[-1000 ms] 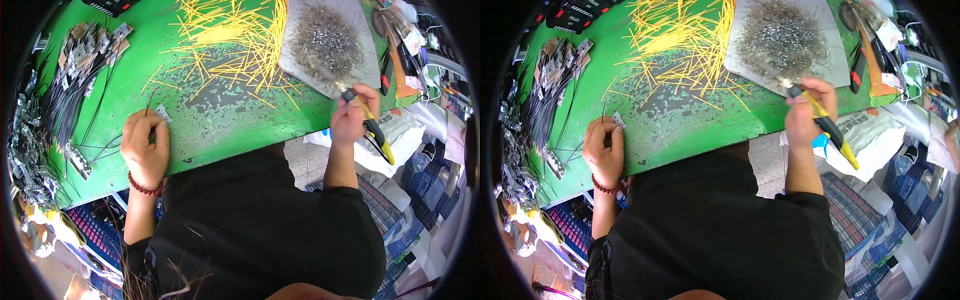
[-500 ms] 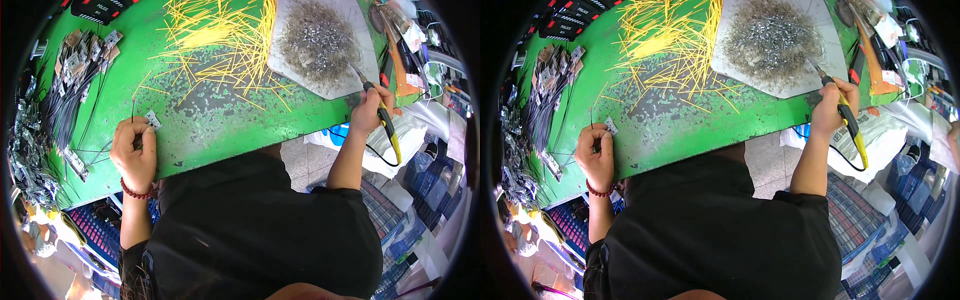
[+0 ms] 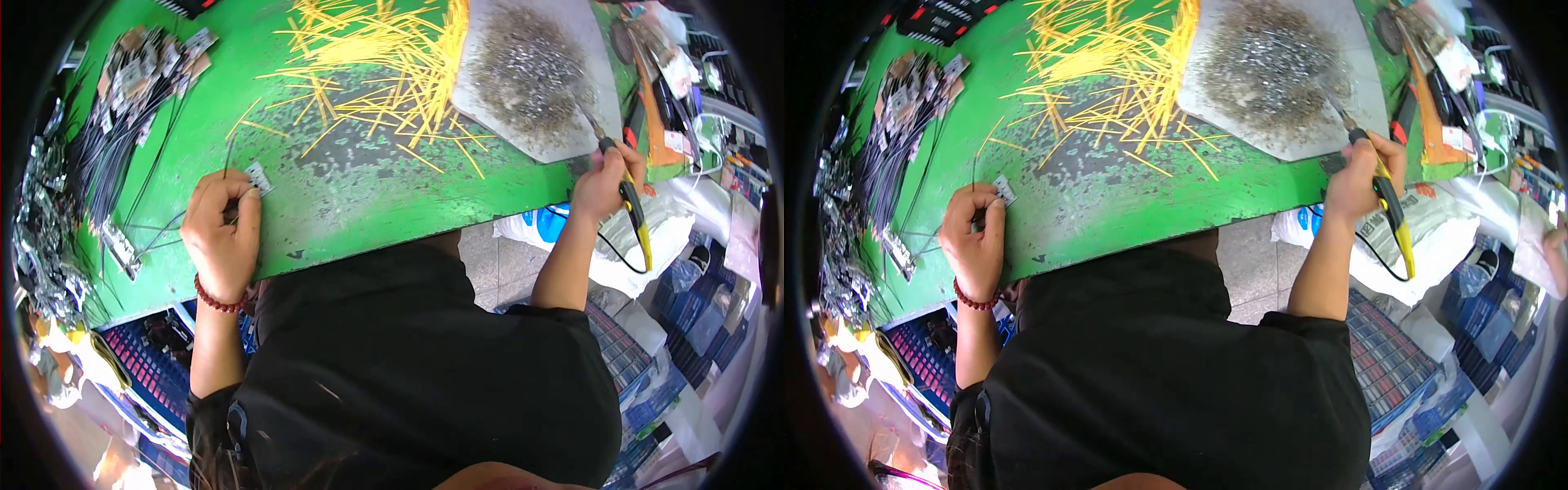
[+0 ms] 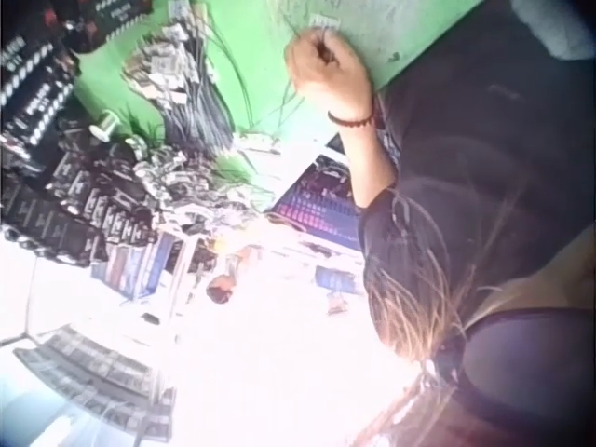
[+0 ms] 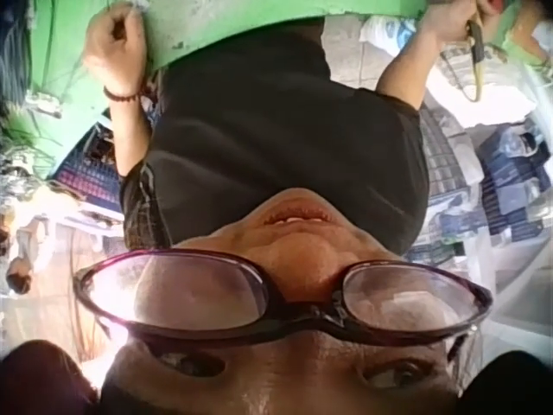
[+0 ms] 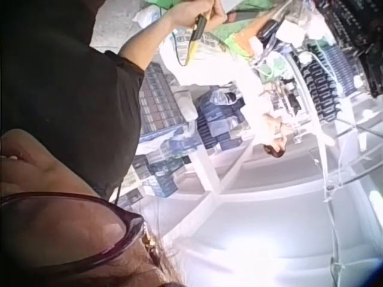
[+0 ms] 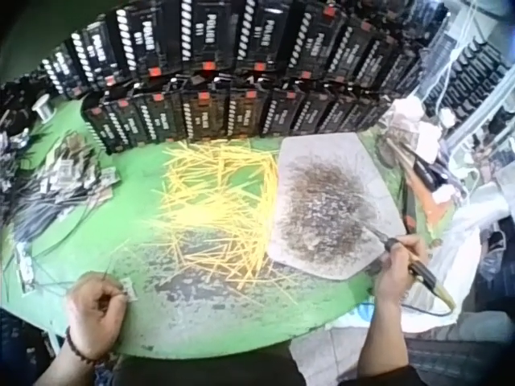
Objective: Soldering wires onto small electronic circuit boards at a factory workbench.
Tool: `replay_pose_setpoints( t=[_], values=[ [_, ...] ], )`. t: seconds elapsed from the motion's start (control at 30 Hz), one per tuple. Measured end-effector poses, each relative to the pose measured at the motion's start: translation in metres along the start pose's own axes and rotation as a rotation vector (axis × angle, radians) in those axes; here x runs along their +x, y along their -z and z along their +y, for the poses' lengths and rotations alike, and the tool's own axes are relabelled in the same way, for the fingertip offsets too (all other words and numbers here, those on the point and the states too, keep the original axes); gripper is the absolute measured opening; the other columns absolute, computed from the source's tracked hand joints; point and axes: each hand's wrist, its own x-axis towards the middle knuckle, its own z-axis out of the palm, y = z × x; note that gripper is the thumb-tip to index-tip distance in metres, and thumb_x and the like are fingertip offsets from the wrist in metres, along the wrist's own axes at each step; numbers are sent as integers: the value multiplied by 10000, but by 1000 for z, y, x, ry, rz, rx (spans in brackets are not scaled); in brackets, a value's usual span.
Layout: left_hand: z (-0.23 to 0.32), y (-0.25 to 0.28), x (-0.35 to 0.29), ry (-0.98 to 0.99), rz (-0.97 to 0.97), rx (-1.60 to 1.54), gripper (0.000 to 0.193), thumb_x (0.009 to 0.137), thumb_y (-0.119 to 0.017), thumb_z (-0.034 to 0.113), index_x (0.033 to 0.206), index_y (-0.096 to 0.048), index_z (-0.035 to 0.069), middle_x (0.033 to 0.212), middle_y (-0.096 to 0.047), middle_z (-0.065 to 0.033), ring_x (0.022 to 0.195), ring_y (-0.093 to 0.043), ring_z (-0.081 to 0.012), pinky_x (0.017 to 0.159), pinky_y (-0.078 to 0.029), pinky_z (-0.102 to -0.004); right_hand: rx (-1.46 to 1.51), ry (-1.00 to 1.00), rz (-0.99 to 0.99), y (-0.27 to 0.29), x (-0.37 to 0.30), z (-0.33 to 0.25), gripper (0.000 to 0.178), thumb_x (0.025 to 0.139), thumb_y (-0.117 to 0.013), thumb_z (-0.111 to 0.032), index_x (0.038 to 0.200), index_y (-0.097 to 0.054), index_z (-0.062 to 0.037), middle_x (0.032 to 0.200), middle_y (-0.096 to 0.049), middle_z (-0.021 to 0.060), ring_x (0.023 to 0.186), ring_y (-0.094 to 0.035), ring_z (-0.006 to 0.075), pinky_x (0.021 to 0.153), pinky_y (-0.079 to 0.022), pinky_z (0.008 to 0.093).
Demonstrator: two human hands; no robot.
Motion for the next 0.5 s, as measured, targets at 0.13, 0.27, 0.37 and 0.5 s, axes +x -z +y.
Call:
replay_pose_setpoints(
  t=[0.13, 0.27, 0.37, 0.5],
  values=[
    [-1, -3, 4, -21, 5, -34, 58, 760, -631, -35, 789, -591, -5, 796, -621, -136, 704, -603, -273, 644, -491, -330, 85, 19, -121, -11, -14, -11, 67, 770, -548, -31, 808, -564, 22, 684, -558, 71, 539, -496, 96, 521, -382, 212],
    [-6, -5, 5, -78, 20, -70, 78, 743, -644, -9, 787, -582, 2, 789, -615, -142, 761, -603, -317, 692, -494, -383, 340, 18, -379, -47, -57, -43, 151, 760, -578, -83, 866, -544, 19, 727, -543, 112, 542, -502, 134, 530, -419, 226],
    [-11, -8, 2, -82, 43, -85, 82, 727, -653, -12, 775, -588, 1, 799, -622, -143, 786, -607, -323, 717, -501, -388, 492, -121, -670, -82, -94, -75, 293, 796, -676, -201, 923, -529, 19, 753, -550, 111, 572, -522, 137, 541, -438, 239],
    [-13, -6, 3, -71, 62, -82, 77, 741, -655, -26, 757, -585, 2, 813, -638, -125, 719, -618, -279, 652, -504, -340, 475, -57, -906, -109, -120, -92, 321, 818, -637, -249, 926, -514, 26, 718, -542, 114, 573, -509, 135, 571, -432, 251]
  ],
)
